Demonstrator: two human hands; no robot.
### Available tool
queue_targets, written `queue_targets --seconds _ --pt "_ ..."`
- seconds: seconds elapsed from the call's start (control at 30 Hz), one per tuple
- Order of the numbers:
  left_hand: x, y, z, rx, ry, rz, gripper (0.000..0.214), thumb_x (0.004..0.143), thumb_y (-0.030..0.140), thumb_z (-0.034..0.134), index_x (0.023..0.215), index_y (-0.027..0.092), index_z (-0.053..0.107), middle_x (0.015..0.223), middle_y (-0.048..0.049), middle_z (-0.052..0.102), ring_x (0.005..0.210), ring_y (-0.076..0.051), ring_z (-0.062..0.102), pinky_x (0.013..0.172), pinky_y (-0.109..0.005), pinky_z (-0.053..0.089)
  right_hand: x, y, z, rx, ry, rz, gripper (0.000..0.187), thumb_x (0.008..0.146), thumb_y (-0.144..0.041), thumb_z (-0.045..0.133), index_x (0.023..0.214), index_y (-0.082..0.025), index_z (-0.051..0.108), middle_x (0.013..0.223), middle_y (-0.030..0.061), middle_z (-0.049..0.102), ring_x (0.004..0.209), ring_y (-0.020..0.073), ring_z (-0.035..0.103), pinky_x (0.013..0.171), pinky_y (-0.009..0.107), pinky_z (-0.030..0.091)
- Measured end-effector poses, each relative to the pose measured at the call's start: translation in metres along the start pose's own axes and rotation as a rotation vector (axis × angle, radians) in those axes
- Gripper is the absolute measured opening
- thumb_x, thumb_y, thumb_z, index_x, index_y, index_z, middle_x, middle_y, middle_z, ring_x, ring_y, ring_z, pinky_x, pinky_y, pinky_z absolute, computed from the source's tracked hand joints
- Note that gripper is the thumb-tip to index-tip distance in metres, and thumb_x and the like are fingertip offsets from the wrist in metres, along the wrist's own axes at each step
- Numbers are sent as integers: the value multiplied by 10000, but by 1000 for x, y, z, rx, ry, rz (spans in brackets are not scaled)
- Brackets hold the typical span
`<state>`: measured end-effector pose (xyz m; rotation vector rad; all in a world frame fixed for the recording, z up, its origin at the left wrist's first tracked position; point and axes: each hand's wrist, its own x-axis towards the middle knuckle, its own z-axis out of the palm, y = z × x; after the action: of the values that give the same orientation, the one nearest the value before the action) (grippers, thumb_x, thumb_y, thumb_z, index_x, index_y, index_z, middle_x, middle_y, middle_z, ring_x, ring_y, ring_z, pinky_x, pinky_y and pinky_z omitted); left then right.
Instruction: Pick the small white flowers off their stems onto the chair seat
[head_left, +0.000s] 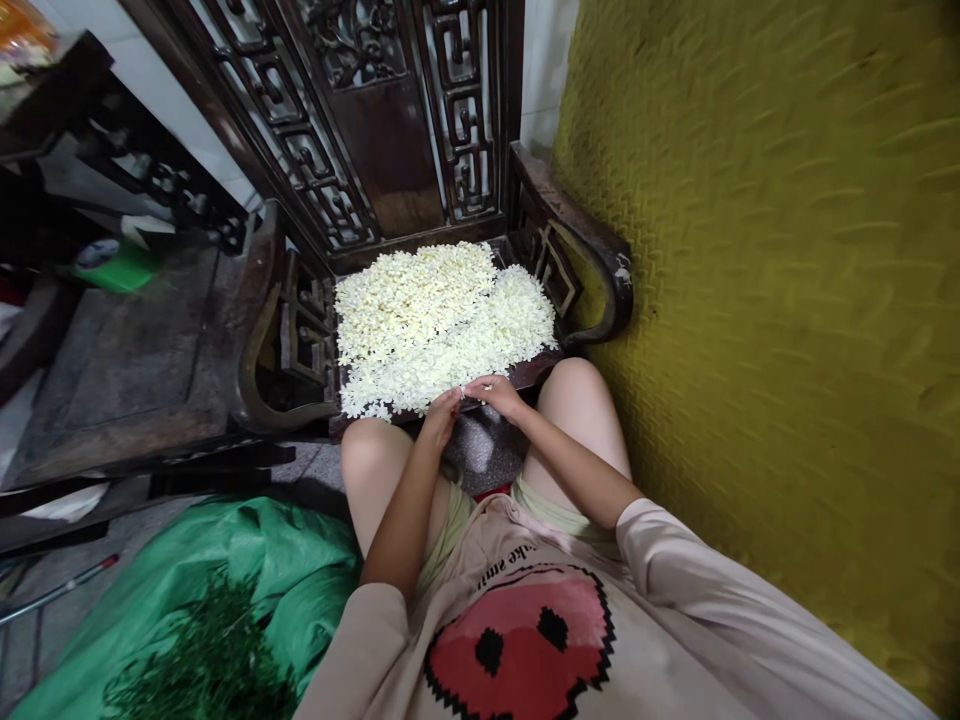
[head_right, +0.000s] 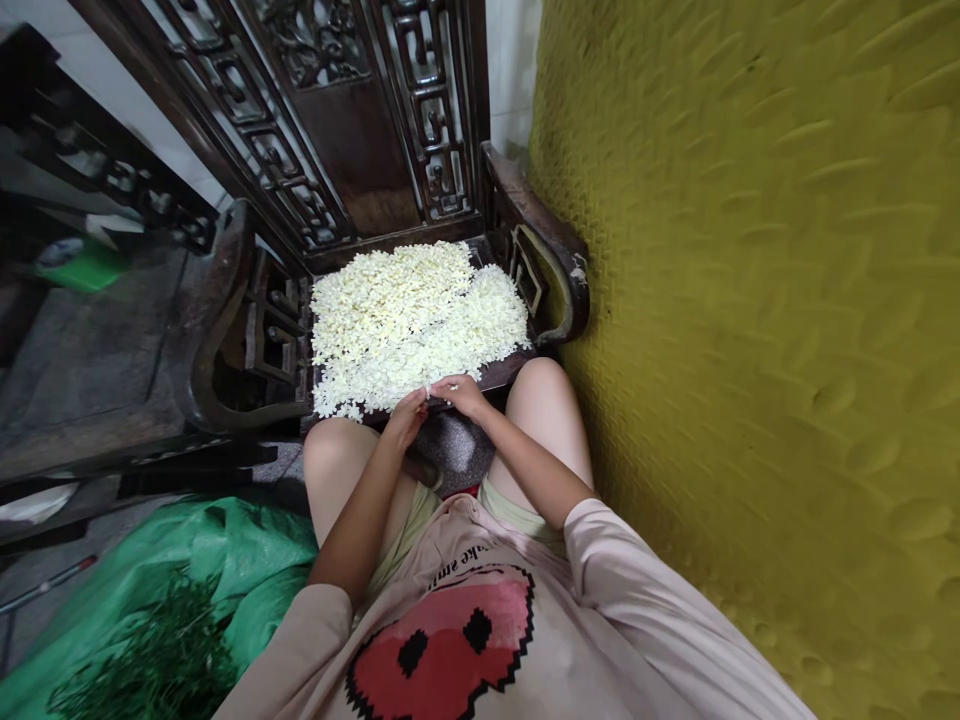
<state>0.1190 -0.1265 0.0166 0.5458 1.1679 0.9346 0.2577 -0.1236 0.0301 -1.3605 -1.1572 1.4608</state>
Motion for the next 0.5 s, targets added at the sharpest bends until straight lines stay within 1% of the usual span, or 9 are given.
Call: queue_targets --seconds 0.2,0.33,0.5 --pt "-1 2 2 -2 -8 4 388 514 436 738 705 137 578 542 39 454 459 -39 311 461 -216 220 0 -3 1 -24 24 -1 275 596 -402 658 717 -155 671 766 33 669 771 169 587 759 279 421" --pt "-3 4 3 -23 -29 -1 365 521 414 744 696 139 578 524 42 441 454 -41 310 466 -218 229 0 -4 1 -20 11 11 247 605 -380 651 708 -156 665 755 29 666 762 163 584 768 278 412" --pt "-5 4 7 -5 19 -1 340 561 421 717 674 149 546 544 35 446 459 -47 318 468 -222 240 1 -2 2 -16 -3 33 245 616 -374 639 714 -150 658 774 30 664 776 158 578 764 267 402"
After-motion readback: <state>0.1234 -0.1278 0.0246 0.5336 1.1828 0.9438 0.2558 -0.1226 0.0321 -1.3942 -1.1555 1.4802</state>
